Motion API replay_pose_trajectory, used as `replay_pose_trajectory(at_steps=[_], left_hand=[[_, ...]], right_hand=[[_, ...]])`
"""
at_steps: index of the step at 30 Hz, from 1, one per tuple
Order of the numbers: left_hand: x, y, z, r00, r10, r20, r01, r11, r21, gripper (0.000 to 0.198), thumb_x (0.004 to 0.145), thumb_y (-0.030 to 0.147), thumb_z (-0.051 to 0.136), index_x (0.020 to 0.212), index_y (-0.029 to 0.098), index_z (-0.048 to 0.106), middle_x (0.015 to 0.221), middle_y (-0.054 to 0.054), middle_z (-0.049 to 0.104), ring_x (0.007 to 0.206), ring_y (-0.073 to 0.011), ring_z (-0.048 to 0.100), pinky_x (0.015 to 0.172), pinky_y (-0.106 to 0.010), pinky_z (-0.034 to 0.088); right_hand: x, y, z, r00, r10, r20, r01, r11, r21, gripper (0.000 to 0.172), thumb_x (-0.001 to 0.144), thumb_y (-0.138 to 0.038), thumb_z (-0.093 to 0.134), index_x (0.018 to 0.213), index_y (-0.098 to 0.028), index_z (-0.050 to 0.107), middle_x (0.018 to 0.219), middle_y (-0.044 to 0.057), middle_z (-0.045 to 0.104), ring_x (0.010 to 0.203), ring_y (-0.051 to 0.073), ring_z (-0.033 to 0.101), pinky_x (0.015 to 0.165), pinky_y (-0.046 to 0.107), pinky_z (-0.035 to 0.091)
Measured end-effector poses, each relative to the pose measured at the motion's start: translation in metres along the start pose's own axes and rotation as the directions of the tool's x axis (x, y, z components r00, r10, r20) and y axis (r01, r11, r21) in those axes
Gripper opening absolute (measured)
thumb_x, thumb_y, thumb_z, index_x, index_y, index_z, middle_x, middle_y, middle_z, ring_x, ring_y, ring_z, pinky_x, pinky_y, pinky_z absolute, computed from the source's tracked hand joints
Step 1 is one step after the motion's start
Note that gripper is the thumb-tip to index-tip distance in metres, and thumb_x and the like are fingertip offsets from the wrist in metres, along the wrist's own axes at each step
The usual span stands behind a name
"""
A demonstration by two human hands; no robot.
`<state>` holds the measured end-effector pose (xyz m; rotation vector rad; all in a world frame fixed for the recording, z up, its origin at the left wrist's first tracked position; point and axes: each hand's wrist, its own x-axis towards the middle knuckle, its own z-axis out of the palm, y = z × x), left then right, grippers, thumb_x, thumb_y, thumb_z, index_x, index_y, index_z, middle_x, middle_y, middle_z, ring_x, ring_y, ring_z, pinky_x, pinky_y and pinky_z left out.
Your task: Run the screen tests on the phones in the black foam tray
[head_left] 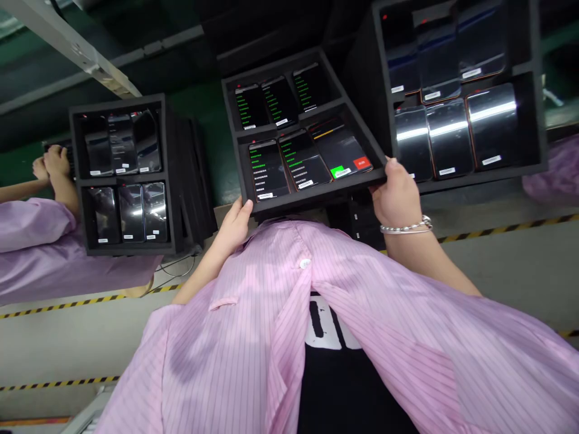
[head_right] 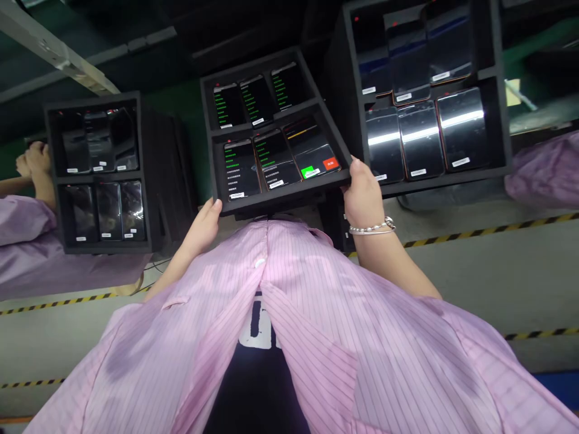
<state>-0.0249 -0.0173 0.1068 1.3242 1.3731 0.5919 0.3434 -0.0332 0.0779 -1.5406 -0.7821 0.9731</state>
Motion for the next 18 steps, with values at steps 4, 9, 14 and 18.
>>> replay_pose_trajectory(at_steps=[4, 9, 14, 18], left_hand=[[0.002, 0.010, 0.003, 0.996, -0.079, 0.046, 0.089, 0.962, -0.257, 0.046, 0.105, 0.059, 0.056, 0.131, 0.023, 0.065, 0.141, -0.011, 0.072, 0.135, -0.0333, 0.068, 0.110, -0.054, 0.063], [0.001, 0.021, 0.000, 0.994, -0.113, 0.016, 0.111, 0.924, -0.366, 0.039, 0.102, 0.051, 0.060, 0.127, 0.022, 0.064, 0.141, -0.012, 0.071, 0.128, -0.0306, 0.071, 0.098, -0.047, 0.069], [0.004, 0.004, -0.004, 0.994, -0.059, 0.091, 0.083, 0.955, -0.283, 0.049, 0.100, 0.058, 0.064, 0.136, 0.024, 0.062, 0.145, -0.011, 0.070, 0.127, -0.0303, 0.072, 0.094, -0.044, 0.069], [0.012, -0.040, 0.006, 0.992, -0.077, 0.104, 0.084, 0.994, -0.063, 0.065, 0.094, 0.065, 0.069, 0.143, 0.022, 0.061, 0.127, -0.012, 0.078, 0.106, -0.0291, 0.078, 0.077, -0.039, 0.067]], right_hand=[[0.006, -0.030, 0.012, 0.990, 0.106, -0.093, -0.078, 0.961, 0.264, 0.045, 0.075, -0.044, 0.079, 0.111, -0.017, 0.073, 0.101, 0.009, 0.076, 0.097, 0.028, 0.074, 0.092, 0.052, 0.065], [0.009, -0.038, 0.012, 0.983, 0.150, -0.102, -0.110, 0.941, 0.320, 0.039, 0.070, -0.038, 0.082, 0.103, -0.018, 0.075, 0.092, 0.006, 0.077, 0.086, 0.025, 0.074, 0.089, 0.052, 0.066], [0.014, 0.001, -0.003, 0.995, 0.097, -0.033, -0.095, 0.993, 0.068, 0.050, 0.078, -0.046, 0.072, 0.122, -0.021, 0.072, 0.112, 0.010, 0.079, 0.103, 0.029, 0.075, 0.101, 0.057, 0.062], [0.003, 0.048, -0.012, 0.991, 0.133, 0.032, -0.124, 0.972, -0.201, 0.053, 0.082, -0.052, 0.065, 0.126, -0.022, 0.071, 0.131, 0.014, 0.074, 0.128, 0.035, 0.068, 0.120, 0.065, 0.047]])
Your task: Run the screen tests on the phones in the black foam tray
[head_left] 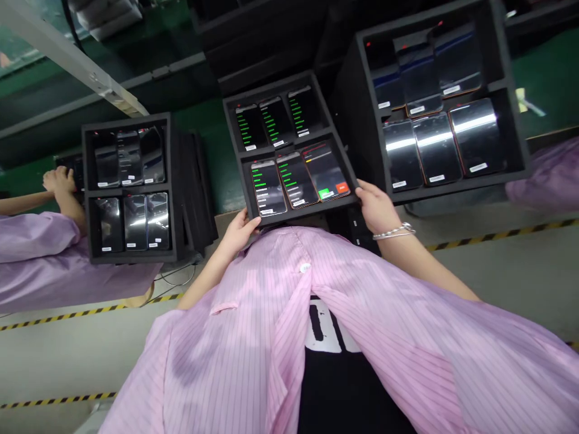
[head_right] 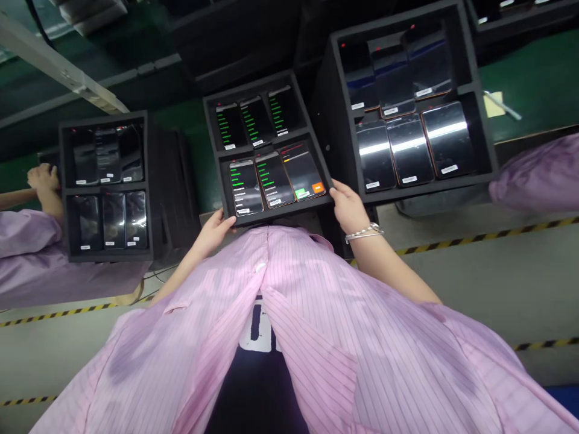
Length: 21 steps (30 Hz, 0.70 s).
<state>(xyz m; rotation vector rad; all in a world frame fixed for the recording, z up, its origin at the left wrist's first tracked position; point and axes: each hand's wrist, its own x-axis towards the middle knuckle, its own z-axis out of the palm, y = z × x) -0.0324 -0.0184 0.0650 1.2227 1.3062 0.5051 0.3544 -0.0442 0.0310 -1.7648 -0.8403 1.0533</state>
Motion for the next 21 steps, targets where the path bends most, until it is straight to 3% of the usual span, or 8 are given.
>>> replay_pose_trajectory(at_steps=[3, 6, 7, 9, 11, 13, 16, 21], left_hand=[[0.005, -0.028, 0.004, 0.998, -0.043, -0.052, 0.059, 0.926, 0.372, 0.080, 0.093, 0.066, 0.069, 0.156, 0.019, 0.053, 0.084, -0.007, 0.078, 0.079, -0.0310, 0.077, 0.071, -0.042, 0.062], [0.005, -0.040, 0.003, 0.996, -0.077, -0.053, 0.094, 0.809, 0.580, 0.088, 0.096, 0.068, 0.063, 0.164, 0.015, 0.043, 0.073, -0.006, 0.073, 0.075, -0.0351, 0.076, 0.079, -0.046, 0.061], [0.004, -0.042, 0.002, 0.997, -0.064, -0.049, 0.081, 0.805, 0.588, 0.088, 0.097, 0.070, 0.062, 0.164, 0.016, 0.043, 0.079, -0.008, 0.076, 0.080, -0.0359, 0.077, 0.084, -0.047, 0.061], [0.003, -0.044, 0.000, 0.998, 0.003, -0.059, 0.031, 0.819, 0.573, 0.089, 0.094, 0.074, 0.063, 0.161, 0.018, 0.047, 0.104, -0.015, 0.079, 0.100, -0.0380, 0.077, 0.097, -0.050, 0.059], [0.004, -0.046, 0.000, 0.992, 0.085, -0.096, -0.020, 0.841, 0.541, 0.091, 0.092, 0.077, 0.064, 0.160, 0.019, 0.047, 0.138, -0.022, 0.069, 0.130, -0.0413, 0.067, 0.114, -0.056, 0.051], [0.008, -0.049, 0.003, 0.981, 0.132, -0.143, -0.046, 0.872, 0.487, 0.095, 0.093, 0.078, 0.063, 0.163, 0.018, 0.041, 0.162, -0.024, 0.051, 0.153, -0.0420, 0.048, 0.127, -0.060, 0.039], [0.021, -0.055, 0.014, 0.967, 0.153, -0.202, -0.069, 0.926, 0.371, 0.096, 0.096, 0.078, 0.059, 0.167, 0.020, 0.032, 0.173, -0.023, 0.035, 0.165, -0.0382, 0.030, 0.135, -0.059, 0.025], [0.042, -0.066, 0.034, 0.938, 0.217, -0.269, -0.142, 0.952, 0.271, 0.100, 0.094, 0.078, 0.061, 0.168, 0.022, 0.022, 0.176, -0.022, 0.028, 0.166, -0.0374, 0.026, 0.137, -0.058, 0.020]], right_hand=[[-0.018, 0.022, 0.004, 0.990, -0.113, 0.089, 0.132, 0.958, -0.255, 0.067, 0.088, -0.058, 0.064, 0.143, -0.019, 0.064, 0.157, 0.019, 0.056, 0.151, 0.038, 0.048, 0.129, 0.066, 0.032], [-0.037, 0.027, 0.012, 0.885, -0.352, 0.305, 0.466, 0.692, -0.552, 0.070, 0.097, -0.060, 0.058, 0.154, -0.018, 0.056, 0.171, 0.021, 0.037, 0.162, 0.040, 0.028, 0.132, 0.069, 0.020], [-0.041, 0.027, 0.014, 0.846, -0.373, 0.381, 0.533, 0.589, -0.607, 0.066, 0.099, -0.059, 0.056, 0.153, -0.021, 0.058, 0.172, 0.019, 0.035, 0.163, 0.042, 0.024, 0.130, 0.073, 0.018], [-0.044, 0.026, 0.020, 0.821, -0.332, 0.465, 0.571, 0.487, -0.661, 0.056, 0.101, -0.058, 0.057, 0.148, -0.027, 0.063, 0.174, 0.015, 0.032, 0.163, 0.046, 0.020, 0.127, 0.080, 0.014], [-0.043, 0.022, 0.022, 0.823, -0.297, 0.485, 0.568, 0.460, -0.682, 0.054, 0.101, -0.057, 0.057, 0.147, -0.028, 0.063, 0.176, 0.014, 0.029, 0.162, 0.048, 0.019, 0.125, 0.082, 0.014], [-0.037, 0.018, 0.022, 0.823, -0.328, 0.464, 0.568, 0.463, -0.680, 0.058, 0.102, -0.058, 0.055, 0.151, -0.027, 0.058, 0.175, 0.016, 0.029, 0.162, 0.047, 0.020, 0.125, 0.081, 0.015], [-0.022, 0.014, 0.021, 0.812, -0.405, 0.419, 0.578, 0.462, -0.673, 0.070, 0.102, -0.062, 0.053, 0.160, -0.024, 0.046, 0.173, 0.018, 0.032, 0.163, 0.044, 0.020, 0.129, 0.076, 0.013], [0.002, 0.022, 0.030, 0.815, -0.401, 0.418, 0.573, 0.449, -0.686, 0.078, 0.100, -0.063, 0.049, 0.161, -0.015, 0.043, 0.169, 0.023, 0.036, 0.161, 0.044, 0.026, 0.128, 0.071, 0.022]])
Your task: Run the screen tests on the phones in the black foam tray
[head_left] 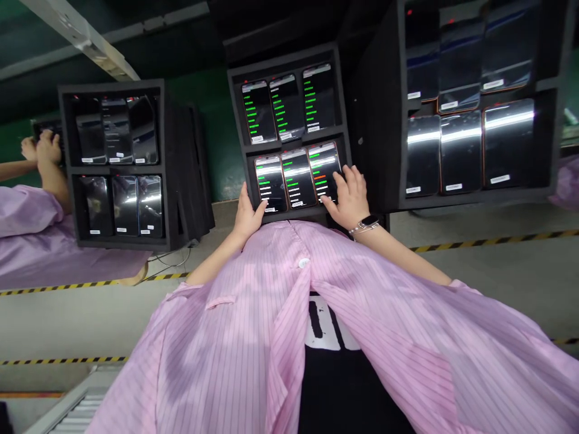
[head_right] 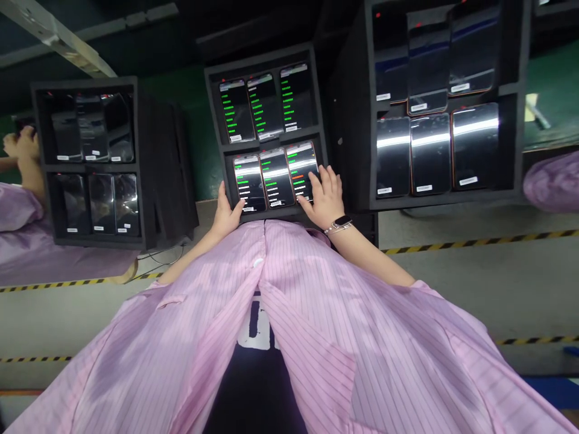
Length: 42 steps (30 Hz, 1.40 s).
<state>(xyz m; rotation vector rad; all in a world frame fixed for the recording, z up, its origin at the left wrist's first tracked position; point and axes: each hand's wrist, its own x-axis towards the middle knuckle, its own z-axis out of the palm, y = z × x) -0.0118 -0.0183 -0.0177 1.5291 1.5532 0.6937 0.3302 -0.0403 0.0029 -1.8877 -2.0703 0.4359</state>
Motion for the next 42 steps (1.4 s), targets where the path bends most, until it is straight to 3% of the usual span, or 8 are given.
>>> replay_pose_trajectory(at_steps=[6, 13, 16, 19, 27, 31, 37, 42], left_hand=[[0.002, -0.011, 0.004, 1.000, 0.023, -0.002, -0.023, 1.000, 0.014, 0.107, 0.090, 0.081, 0.065, 0.168, 0.022, 0.022, 0.173, -0.024, 0.032, 0.164, -0.0399, 0.028, 0.136, -0.060, 0.020], [0.001, -0.012, 0.006, 1.000, 0.022, -0.015, -0.021, 0.999, 0.024, 0.107, 0.090, 0.084, 0.062, 0.168, 0.023, 0.021, 0.171, -0.024, 0.035, 0.163, -0.0402, 0.032, 0.135, -0.061, 0.023], [0.001, -0.013, 0.007, 0.999, 0.030, -0.024, -0.029, 0.999, 0.021, 0.105, 0.091, 0.083, 0.062, 0.169, 0.025, 0.021, 0.171, -0.023, 0.035, 0.163, -0.0394, 0.032, 0.135, -0.060, 0.023], [0.002, -0.013, 0.007, 0.999, 0.029, -0.027, -0.028, 0.999, 0.018, 0.106, 0.091, 0.082, 0.063, 0.169, 0.023, 0.021, 0.172, -0.023, 0.034, 0.163, -0.0398, 0.031, 0.135, -0.061, 0.023], [0.002, -0.014, 0.008, 0.999, 0.028, -0.039, -0.029, 0.999, -0.024, 0.103, 0.091, 0.083, 0.062, 0.168, 0.024, 0.025, 0.171, -0.022, 0.036, 0.163, -0.0390, 0.032, 0.136, -0.060, 0.021], [0.004, -0.015, 0.009, 0.998, 0.025, -0.055, -0.027, 0.999, -0.029, 0.103, 0.091, 0.084, 0.061, 0.168, 0.026, 0.026, 0.171, -0.021, 0.037, 0.162, -0.0389, 0.033, 0.136, -0.060, 0.022], [0.007, -0.016, 0.011, 0.998, 0.021, -0.060, -0.023, 0.999, -0.043, 0.103, 0.090, 0.084, 0.062, 0.167, 0.026, 0.028, 0.169, -0.021, 0.040, 0.160, -0.0388, 0.038, 0.134, -0.060, 0.026], [0.006, -0.017, 0.013, 0.999, 0.005, -0.054, -0.008, 0.998, -0.065, 0.098, 0.091, 0.079, 0.067, 0.166, 0.028, 0.030, 0.170, -0.019, 0.041, 0.160, -0.0373, 0.038, 0.134, -0.059, 0.027]], right_hand=[[0.004, -0.002, 0.011, 0.994, 0.104, -0.045, -0.106, 0.994, -0.041, 0.080, 0.102, -0.060, 0.044, 0.162, -0.008, 0.039, 0.171, 0.027, 0.030, 0.160, 0.042, 0.028, 0.126, 0.064, 0.033], [0.009, -0.016, 0.004, 0.980, 0.198, 0.029, -0.193, 0.973, -0.126, 0.076, 0.104, -0.061, 0.046, 0.165, -0.017, 0.041, 0.176, 0.024, 0.022, 0.163, 0.046, 0.020, 0.122, 0.073, 0.031], [0.010, -0.014, 0.004, 0.981, 0.185, 0.052, -0.179, 0.978, -0.107, 0.068, 0.104, -0.061, 0.047, 0.159, -0.020, 0.051, 0.177, 0.021, 0.023, 0.163, 0.046, 0.020, 0.122, 0.073, 0.031], [0.010, -0.004, 0.006, 0.986, 0.164, 0.019, -0.164, 0.986, 0.003, 0.075, 0.103, -0.062, 0.046, 0.162, -0.015, 0.045, 0.175, 0.025, 0.024, 0.163, 0.042, 0.024, 0.125, 0.067, 0.033], [0.023, 0.018, -0.007, 0.981, 0.118, -0.154, -0.075, 0.964, 0.256, 0.067, 0.109, -0.061, 0.027, 0.151, -0.016, 0.051, 0.149, 0.022, 0.059, 0.144, 0.033, 0.054, 0.123, 0.058, 0.043], [0.061, 0.010, -0.024, 0.995, 0.087, -0.039, -0.079, 0.983, 0.167, 0.068, 0.111, -0.058, 0.022, 0.152, -0.014, 0.053, 0.129, 0.020, 0.071, 0.129, 0.037, 0.061, 0.115, 0.060, 0.048], [0.111, -0.015, -0.026, 0.947, 0.269, 0.174, -0.256, 0.962, -0.097, 0.065, 0.108, -0.052, 0.041, 0.147, -0.002, 0.054, 0.120, 0.030, 0.068, 0.129, 0.050, 0.055, 0.105, 0.071, 0.045], [0.120, -0.014, -0.027, 0.927, 0.324, 0.189, -0.327, 0.945, -0.018, 0.059, 0.107, -0.041, 0.041, 0.154, -0.006, 0.050, 0.130, 0.026, 0.067, 0.133, 0.045, 0.052, 0.111, 0.064, 0.044]])
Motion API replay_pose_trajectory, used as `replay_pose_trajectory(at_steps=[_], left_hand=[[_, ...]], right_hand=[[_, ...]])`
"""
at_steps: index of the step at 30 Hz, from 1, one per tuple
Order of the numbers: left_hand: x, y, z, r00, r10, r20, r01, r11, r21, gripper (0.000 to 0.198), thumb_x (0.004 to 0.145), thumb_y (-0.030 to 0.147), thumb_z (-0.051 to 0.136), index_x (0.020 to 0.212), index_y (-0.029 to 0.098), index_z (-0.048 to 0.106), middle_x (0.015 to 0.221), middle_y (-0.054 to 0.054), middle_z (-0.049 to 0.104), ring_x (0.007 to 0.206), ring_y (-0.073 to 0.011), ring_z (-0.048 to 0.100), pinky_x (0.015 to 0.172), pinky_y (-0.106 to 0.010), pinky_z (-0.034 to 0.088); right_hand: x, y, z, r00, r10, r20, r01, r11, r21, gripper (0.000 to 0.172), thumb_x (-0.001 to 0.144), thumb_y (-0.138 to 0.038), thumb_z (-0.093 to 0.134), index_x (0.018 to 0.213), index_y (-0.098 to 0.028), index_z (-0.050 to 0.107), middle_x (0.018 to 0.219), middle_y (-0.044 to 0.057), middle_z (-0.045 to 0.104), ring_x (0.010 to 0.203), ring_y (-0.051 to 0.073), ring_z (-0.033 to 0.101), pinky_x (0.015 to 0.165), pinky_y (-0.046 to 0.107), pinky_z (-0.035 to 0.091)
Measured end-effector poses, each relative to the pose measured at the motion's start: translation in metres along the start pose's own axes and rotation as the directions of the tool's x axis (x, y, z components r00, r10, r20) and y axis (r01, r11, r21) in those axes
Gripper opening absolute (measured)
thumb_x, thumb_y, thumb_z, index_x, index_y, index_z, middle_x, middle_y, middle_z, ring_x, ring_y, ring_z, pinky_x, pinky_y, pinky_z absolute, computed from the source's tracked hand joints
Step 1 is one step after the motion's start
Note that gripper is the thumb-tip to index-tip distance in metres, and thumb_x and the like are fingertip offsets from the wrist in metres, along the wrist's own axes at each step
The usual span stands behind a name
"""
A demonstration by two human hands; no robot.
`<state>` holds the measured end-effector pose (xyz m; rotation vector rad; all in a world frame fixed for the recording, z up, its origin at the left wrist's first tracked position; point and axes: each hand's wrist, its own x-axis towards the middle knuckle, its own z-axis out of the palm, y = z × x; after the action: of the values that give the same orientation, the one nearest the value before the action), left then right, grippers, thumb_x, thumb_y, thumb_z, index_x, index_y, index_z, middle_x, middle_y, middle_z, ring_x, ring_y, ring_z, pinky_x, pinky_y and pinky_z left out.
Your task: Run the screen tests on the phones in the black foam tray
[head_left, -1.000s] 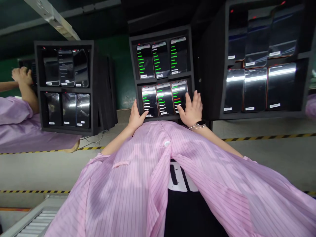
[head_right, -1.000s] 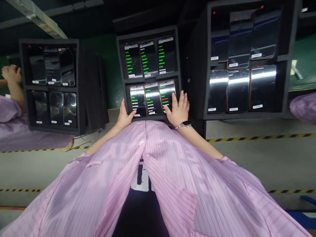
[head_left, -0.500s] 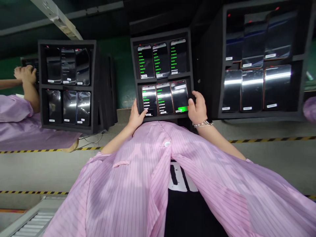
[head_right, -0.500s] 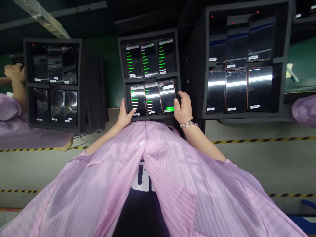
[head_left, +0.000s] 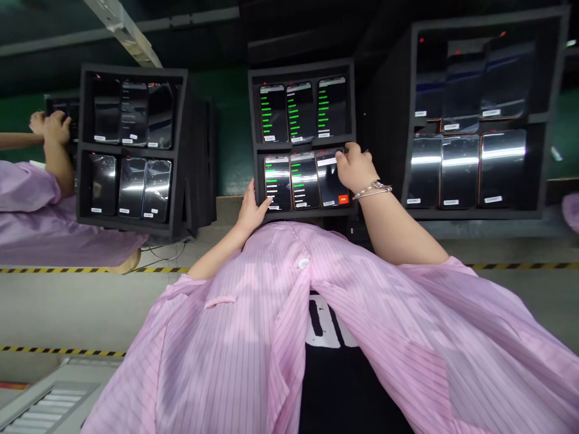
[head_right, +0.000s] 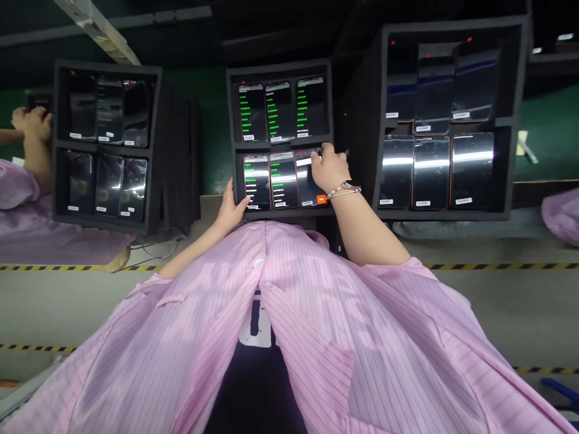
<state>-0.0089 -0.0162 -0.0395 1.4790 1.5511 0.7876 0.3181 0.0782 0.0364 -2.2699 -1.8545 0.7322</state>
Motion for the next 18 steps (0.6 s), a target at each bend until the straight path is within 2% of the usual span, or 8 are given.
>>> replay_pose_trajectory(at_steps=[2, 4, 6, 9, 13, 18], left_hand=[[-0.001, 0.001, 0.001, 1.000, -0.001, -0.002, 0.001, 1.000, 0.002, 0.098, 0.091, 0.079, 0.066, 0.166, 0.026, 0.031, 0.169, -0.020, 0.041, 0.160, -0.0369, 0.038, 0.135, -0.058, 0.027], [-0.001, 0.002, 0.002, 1.000, 0.002, -0.006, -0.002, 1.000, 0.008, 0.098, 0.092, 0.081, 0.063, 0.165, 0.024, 0.032, 0.169, -0.021, 0.042, 0.160, -0.0367, 0.038, 0.135, -0.057, 0.027], [-0.002, 0.003, 0.003, 1.000, 0.003, -0.011, -0.003, 1.000, 0.014, 0.098, 0.092, 0.082, 0.060, 0.165, 0.022, 0.033, 0.168, -0.022, 0.042, 0.160, -0.0369, 0.038, 0.135, -0.057, 0.027], [-0.003, 0.004, 0.003, 1.000, -0.007, -0.019, 0.007, 1.000, 0.013, 0.097, 0.093, 0.082, 0.058, 0.164, 0.021, 0.034, 0.168, -0.023, 0.043, 0.160, -0.0375, 0.038, 0.134, -0.059, 0.027], [-0.008, 0.008, 0.005, 0.999, -0.006, -0.034, 0.007, 1.000, 0.004, 0.091, 0.095, 0.080, 0.057, 0.163, 0.022, 0.037, 0.167, -0.021, 0.046, 0.159, -0.0369, 0.040, 0.134, -0.059, 0.027], [-0.016, 0.014, 0.005, 0.999, -0.030, -0.030, 0.031, 0.999, 0.039, 0.089, 0.097, 0.079, 0.055, 0.162, 0.020, 0.039, 0.165, -0.022, 0.048, 0.157, -0.0378, 0.043, 0.132, -0.061, 0.031]], right_hand=[[0.005, 0.002, -0.002, 0.993, -0.100, -0.062, 0.100, 0.995, -0.003, 0.057, 0.107, -0.041, 0.040, 0.150, -0.007, 0.056, 0.137, 0.025, 0.063, 0.136, 0.043, 0.050, 0.115, 0.062, 0.042], [0.013, -0.001, -0.003, 0.962, -0.247, -0.112, 0.243, 0.969, -0.053, 0.053, 0.106, -0.042, 0.039, 0.140, -0.010, 0.064, 0.143, 0.024, 0.059, 0.138, 0.041, 0.048, 0.119, 0.061, 0.039], [0.026, -0.008, -0.002, 0.931, -0.347, -0.112, 0.339, 0.937, -0.085, 0.050, 0.107, -0.043, 0.037, 0.134, -0.013, 0.069, 0.142, 0.022, 0.059, 0.138, 0.040, 0.049, 0.121, 0.060, 0.038], [0.052, -0.023, 0.006, 0.919, -0.375, -0.121, 0.361, 0.925, -0.123, 0.054, 0.108, -0.044, 0.035, 0.144, -0.014, 0.063, 0.148, 0.022, 0.055, 0.143, 0.040, 0.045, 0.124, 0.061, 0.034], [0.077, -0.033, 0.022, 0.906, -0.384, -0.177, 0.348, 0.915, -0.202, 0.066, 0.109, -0.047, 0.033, 0.164, -0.011, 0.040, 0.168, 0.023, 0.037, 0.158, 0.042, 0.029, 0.129, 0.067, 0.023], [0.082, -0.032, 0.038, 0.892, -0.416, -0.177, 0.382, 0.903, -0.196, 0.067, 0.107, -0.046, 0.036, 0.164, -0.011, 0.041, 0.172, 0.024, 0.031, 0.160, 0.044, 0.025, 0.126, 0.075, 0.016]])
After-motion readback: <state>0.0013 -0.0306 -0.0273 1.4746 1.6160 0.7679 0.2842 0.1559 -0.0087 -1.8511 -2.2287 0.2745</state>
